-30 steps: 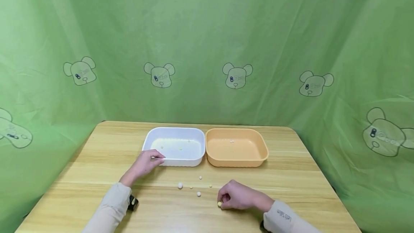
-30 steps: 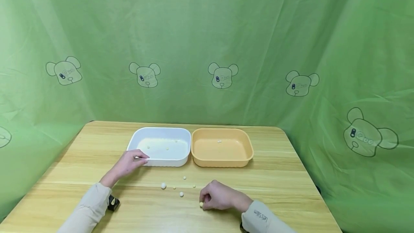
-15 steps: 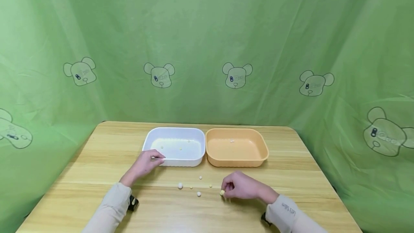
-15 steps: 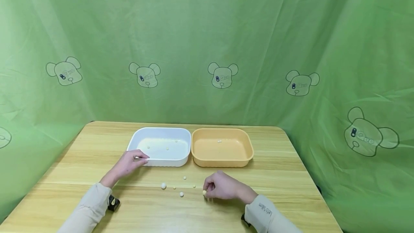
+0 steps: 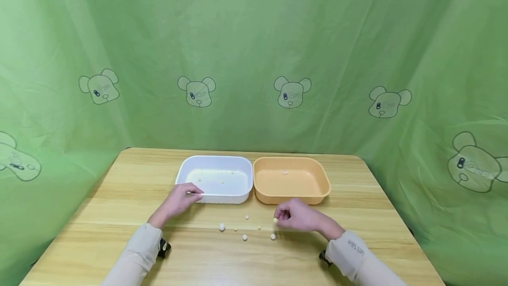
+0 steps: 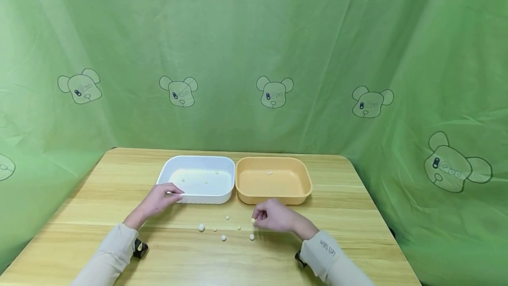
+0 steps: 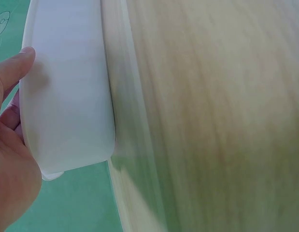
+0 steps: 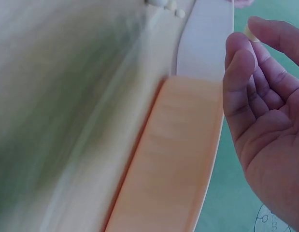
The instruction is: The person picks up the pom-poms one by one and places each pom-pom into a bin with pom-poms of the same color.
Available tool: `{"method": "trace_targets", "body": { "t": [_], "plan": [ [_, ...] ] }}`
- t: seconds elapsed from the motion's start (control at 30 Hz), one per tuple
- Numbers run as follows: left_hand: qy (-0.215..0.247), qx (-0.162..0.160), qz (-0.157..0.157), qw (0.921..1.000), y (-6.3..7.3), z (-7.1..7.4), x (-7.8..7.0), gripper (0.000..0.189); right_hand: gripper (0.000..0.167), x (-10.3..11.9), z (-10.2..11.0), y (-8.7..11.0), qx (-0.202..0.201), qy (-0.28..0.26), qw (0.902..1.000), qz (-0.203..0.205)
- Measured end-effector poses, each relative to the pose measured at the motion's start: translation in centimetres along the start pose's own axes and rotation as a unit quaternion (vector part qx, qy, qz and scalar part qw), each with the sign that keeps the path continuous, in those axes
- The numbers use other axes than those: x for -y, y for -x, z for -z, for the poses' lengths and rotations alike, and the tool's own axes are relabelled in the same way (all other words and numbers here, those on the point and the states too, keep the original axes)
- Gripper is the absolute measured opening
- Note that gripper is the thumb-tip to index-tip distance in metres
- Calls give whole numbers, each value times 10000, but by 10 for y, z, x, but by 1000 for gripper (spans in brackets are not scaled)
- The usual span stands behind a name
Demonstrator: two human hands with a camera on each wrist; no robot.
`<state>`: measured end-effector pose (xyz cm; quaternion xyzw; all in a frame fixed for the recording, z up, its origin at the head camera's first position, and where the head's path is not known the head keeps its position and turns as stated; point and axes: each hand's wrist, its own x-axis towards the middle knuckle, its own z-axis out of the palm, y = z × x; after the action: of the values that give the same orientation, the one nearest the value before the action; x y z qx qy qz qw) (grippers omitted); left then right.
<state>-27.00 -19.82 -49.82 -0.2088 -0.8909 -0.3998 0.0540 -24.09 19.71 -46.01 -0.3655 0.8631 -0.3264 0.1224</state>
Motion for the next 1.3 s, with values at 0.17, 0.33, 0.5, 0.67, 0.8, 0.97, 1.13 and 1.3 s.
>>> {"method": "trace_targets", "body": {
  "t": [0.17, 0.33, 0.5, 0.67, 0.8, 0.97, 1.13, 1.3],
  "plan": [
    [-7, -7, 3, 10000, 0, 0, 0, 8, 5, 1, 6, -4, -177, -31, 9998, 1],
    [-6, -15, -29, 10000, 0, 0, 0, 8, 4, 4, 10, -8, -314, -147, 9993, -115],
    [-18, -15, -36, 10000, 0, 1, 1, 8, 4, 4, 13, -13, -442, -220, 9985, -226],
    [-29, -19, -55, 10000, 0, 1, 0, 9, 4, 5, 17, -20, -568, -267, 9978, -232],
    [-12, -20, -83, 10000, 0, 1, 0, 9, 5, 6, 20, -25, -674, -240, 9972, -206],
    [6, -12, -57, 10000, -1, 1, 0, 9, 5, 7, 21, -29, -775, -260, 9965, -146],
    [-8, 10, 2, 10000, 0, 0, 0, 9, 5, 8, 22, -31, -848, -334, 9958, -107],
    [32, 5, 3, 10000, 0, 0, 1, 8, 7, 10, 23, -35, -942, -289, 9948, -254]
  ]
}}
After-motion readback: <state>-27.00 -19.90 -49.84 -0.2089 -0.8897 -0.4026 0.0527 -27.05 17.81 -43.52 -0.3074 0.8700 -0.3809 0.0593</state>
